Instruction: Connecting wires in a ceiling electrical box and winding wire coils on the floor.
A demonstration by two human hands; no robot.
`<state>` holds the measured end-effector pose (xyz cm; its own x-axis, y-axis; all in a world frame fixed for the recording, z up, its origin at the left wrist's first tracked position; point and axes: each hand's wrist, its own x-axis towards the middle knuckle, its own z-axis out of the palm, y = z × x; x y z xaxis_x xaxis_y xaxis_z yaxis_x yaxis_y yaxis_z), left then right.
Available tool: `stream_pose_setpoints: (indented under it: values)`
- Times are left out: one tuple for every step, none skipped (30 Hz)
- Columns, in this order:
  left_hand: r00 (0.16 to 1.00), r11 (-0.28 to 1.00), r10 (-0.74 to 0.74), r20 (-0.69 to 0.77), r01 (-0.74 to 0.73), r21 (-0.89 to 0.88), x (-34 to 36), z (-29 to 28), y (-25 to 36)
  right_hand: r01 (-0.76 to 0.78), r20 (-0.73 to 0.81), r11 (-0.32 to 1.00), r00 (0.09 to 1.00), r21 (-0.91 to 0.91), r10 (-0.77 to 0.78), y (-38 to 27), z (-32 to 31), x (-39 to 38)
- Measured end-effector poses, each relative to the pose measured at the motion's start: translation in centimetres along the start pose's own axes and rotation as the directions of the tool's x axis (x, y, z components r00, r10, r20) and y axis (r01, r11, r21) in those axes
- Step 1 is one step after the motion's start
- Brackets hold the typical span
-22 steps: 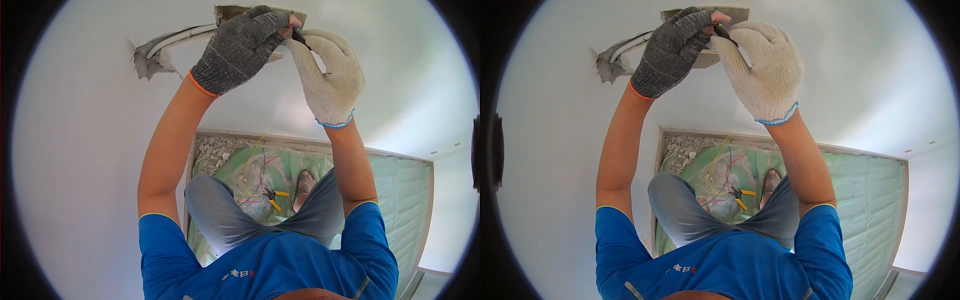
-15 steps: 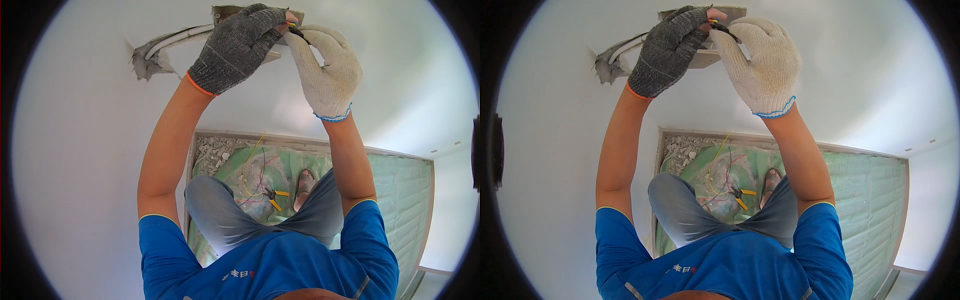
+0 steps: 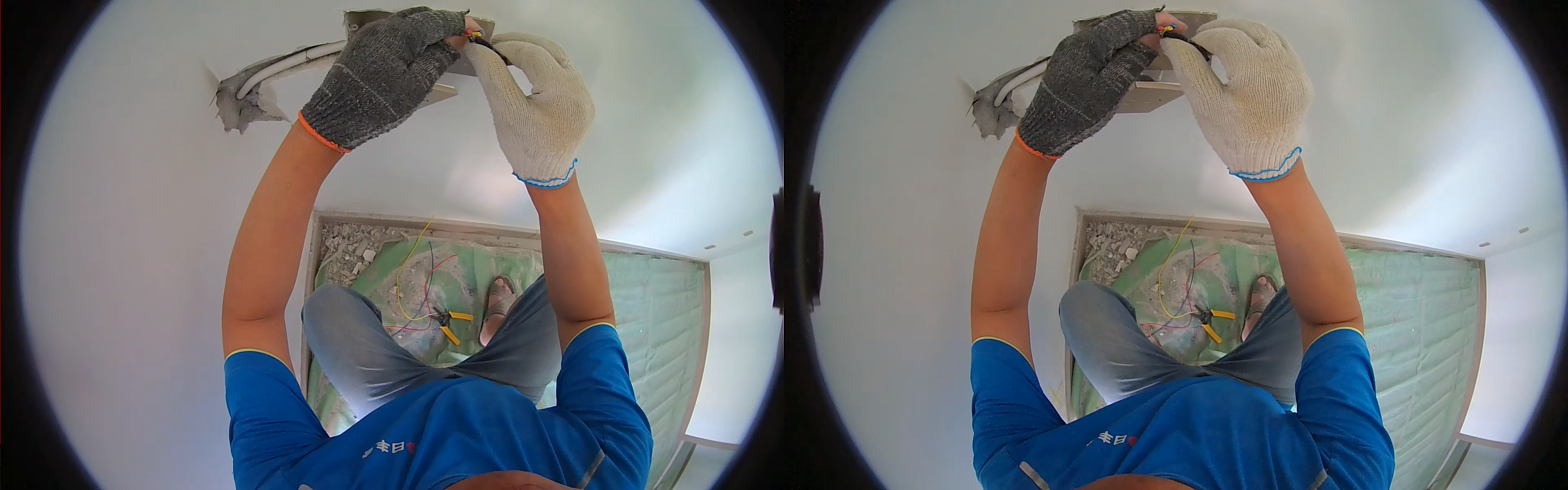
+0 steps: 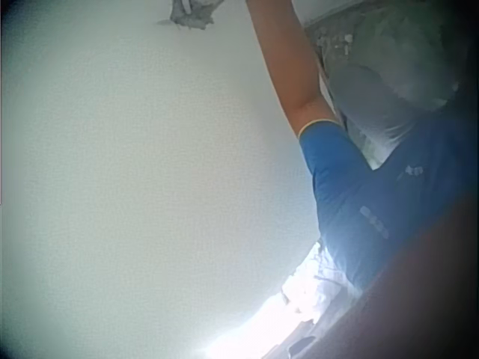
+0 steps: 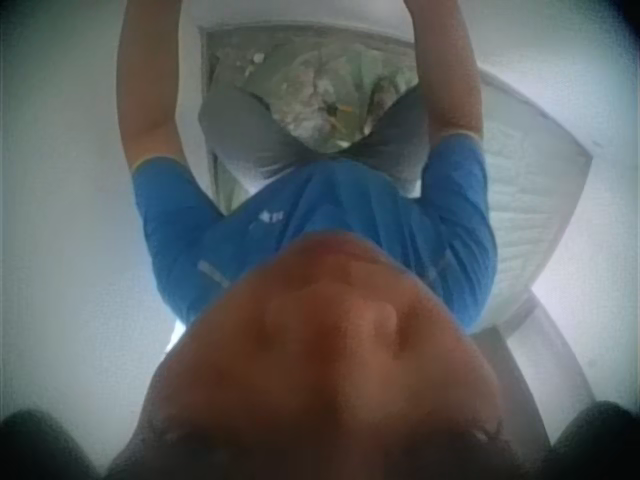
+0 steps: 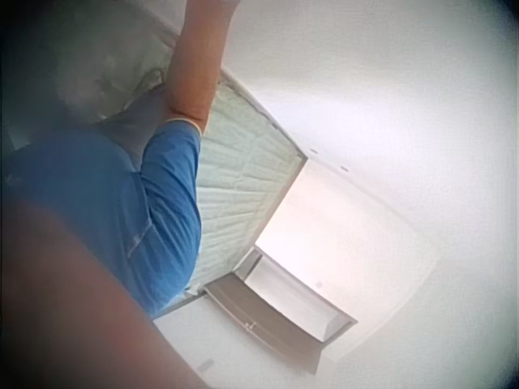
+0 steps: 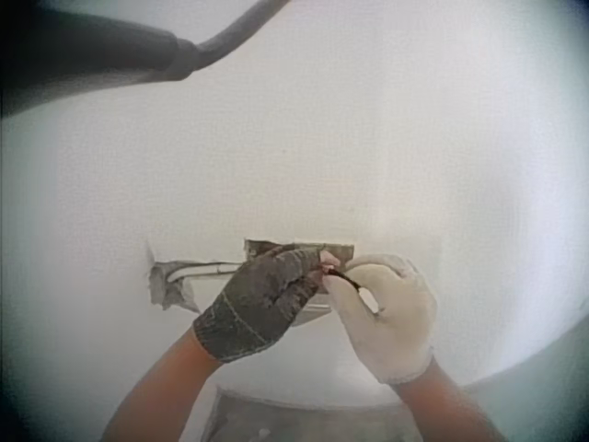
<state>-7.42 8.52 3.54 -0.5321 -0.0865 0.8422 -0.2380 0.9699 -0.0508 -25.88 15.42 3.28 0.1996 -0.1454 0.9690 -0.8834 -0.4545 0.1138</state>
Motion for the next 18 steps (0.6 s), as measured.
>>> stream_pose_setpoints:
  values:
    - [1.0,1.0,0.001,0.0,-0.001,-0.001,0.0,0.0,-0.2,0.021,0.006,1.0,1.0,-0.02,-0.021,0.1,0.0,0.0]
    - [1.0,0.998,-0.021,0.012,0.021,-0.056,-0.1,0.1,-0.4,0.021,0.007,1.0,1.0,-0.021,-0.021,0.1,0.0,0.0]
    - [0.999,0.993,-0.041,0.026,0.044,-0.11,-0.1,0.1,-0.5,0.021,0.006,0.999,1.0,-0.037,-0.021,0.2,0.0,0.0]
    - [0.999,0.993,-0.041,0.027,0.044,-0.109,0.1,-0.1,-0.4,0.021,0.003,0.998,1.0,-0.051,-0.021,0.2,0.0,0.1]
    - [0.985,0.968,-0.155,0.072,0.166,-0.188,0.4,-0.5,-0.1,0.02,0.003,0.999,1.0,-0.05,-0.02,0.1,0.1,0.1]
    - [0.957,0.922,-0.263,0.125,0.287,-0.26,0.5,-0.7,0.1,0.005,0.003,0.999,1.0,-0.051,-0.005,0.1,0.1,0.2]
    - [0.957,0.922,-0.263,0.125,0.287,-0.259,0.5,-0.7,0.2,-0.01,0.003,0.999,1.0,-0.051,0.01,0.0,0.1,0.2]
    - [0.947,0.891,-0.293,0.129,0.319,-0.323,0.5,-0.7,0.3,-0.01,0.002,0.999,1.0,-0.05,0.01,0.0,0.1,0.2]
    - [0.937,0.854,-0.322,0.135,0.349,-0.385,0.5,-0.7,0.4,-0.01,-0.011,0.999,1.0,-0.053,0.01,-0.1,0.2,0.3]
    - [0.937,0.854,-0.321,0.135,0.348,-0.387,0.6,-0.7,0.6,-0.011,-0.022,0.998,1.0,-0.059,0.009,-0.1,0.1,0.4]
    - [0.92,0.823,-0.363,0.147,0.391,-0.413,0.8,-0.8,0.8,-0.01,-0.022,0.998,1.0,-0.061,0.009,-0.1,0.0,0.4]
    - [0.901,0.789,-0.403,0.161,0.431,-0.438,0.9,-0.8,0.9,-0.037,-0.011,0.999,0.999,-0.019,0.037,-0.1,-0.2,0.4]
    - [0.901,0.79,-0.402,0.161,0.43,-0.437,1.3,-0.4,0.2,-0.065,0.001,0.998,0.998,0.026,0.065,-0.3,-0.4,0.5]
    - [0.991,0.896,-0.111,-0.077,0.066,-0.439,1.8,0.0,-1.0,-0.064,0.0,0.997,0.998,0.032,0.064,-1.2,-0.8,0.6]
    - [0.933,0.885,0.202,-0.296,-0.304,-0.353,1.8,0.3,-1.8,-0.359,0.14,0.901,0.932,0.244,0.333,-2.5,-1.6,0.7]
    - [0.933,0.88,0.202,-0.299,-0.306,-0.362,2.0,0.1,-1.1,-0.628,0.325,0.682,0.778,0.375,0.538,-2.9,-2.5,0.7]
    - [0.994,0.907,-0.085,-0.076,0.046,-0.418,2.2,-1.4,0.6,-0.63,0.325,0.68,0.776,0.376,0.54,-3.0,-3.0,0.8]
    - [0.919,0.832,-0.363,0.154,0.395,-0.391,2.2,-2.4,1.7,-0.751,0.489,0.505,0.66,0.425,0.57,-2.8,-3.5,0.9]
